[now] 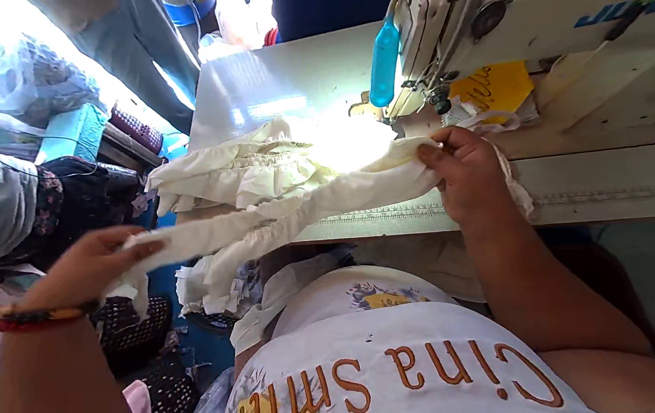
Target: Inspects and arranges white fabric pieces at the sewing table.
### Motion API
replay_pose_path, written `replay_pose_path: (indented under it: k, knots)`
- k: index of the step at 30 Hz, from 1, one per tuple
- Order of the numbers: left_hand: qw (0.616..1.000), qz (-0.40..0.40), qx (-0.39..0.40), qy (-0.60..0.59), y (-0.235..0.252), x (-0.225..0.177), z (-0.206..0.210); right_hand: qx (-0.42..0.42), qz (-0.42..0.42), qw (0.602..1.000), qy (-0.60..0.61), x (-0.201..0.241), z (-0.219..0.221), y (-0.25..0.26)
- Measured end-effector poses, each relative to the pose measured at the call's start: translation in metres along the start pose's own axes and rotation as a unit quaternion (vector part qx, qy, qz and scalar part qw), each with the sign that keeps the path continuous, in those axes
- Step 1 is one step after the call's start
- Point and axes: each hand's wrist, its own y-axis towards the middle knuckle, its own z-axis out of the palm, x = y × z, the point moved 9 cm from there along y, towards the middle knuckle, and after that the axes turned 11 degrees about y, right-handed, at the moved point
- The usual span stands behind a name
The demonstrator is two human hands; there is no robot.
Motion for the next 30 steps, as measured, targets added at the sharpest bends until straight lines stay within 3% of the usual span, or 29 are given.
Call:
replay_pose_path:
  k: [3,6,9,11,15,18,19,25,30]
  knots:
    - [0.997,0.01,-0.032,0.068,0.035,-0.021,-0.05,-0.002,-0.016,1.0,-0.004,0.0,0.019,0.01]
    - [0.985,-0.056,-0.002,0.162,0.077,-0.038,-0.07,-0.025,0.008,1.0,0.005,-0.006,0.036,0.023]
    - [0.968,-0.059,0.093,0.224,0.097,-0.044,-0.026,-0.035,-0.008,0.999,-0.022,-0.001,0.044,0.028]
    - [0.97,-0.024,0.094,0.225,0.091,-0.05,0.019,-0.033,-0.043,0.994,-0.099,0.004,0.041,0.031]
    - [0.977,0.088,-0.109,0.163,0.035,-0.071,0.088,-0.032,-0.059,0.975,-0.209,-0.007,0.031,0.034]
    - [0.935,0.204,-0.272,0.1,-0.001,-0.073,0.121,-0.043,-0.049,0.975,-0.214,-0.019,0.024,0.036]
    - [0.926,0.225,-0.29,0.084,-0.006,-0.072,0.127,-0.043,-0.051,0.976,-0.205,-0.023,0.023,0.037]
    - [0.96,0.167,-0.195,0.113,0.002,-0.074,0.159,-0.043,-0.052,0.981,-0.181,-0.026,0.02,0.035]
    - [0.948,0.201,-0.248,0.021,-0.01,-0.09,0.183,-0.042,-0.051,0.988,-0.14,-0.016,0.021,0.024]
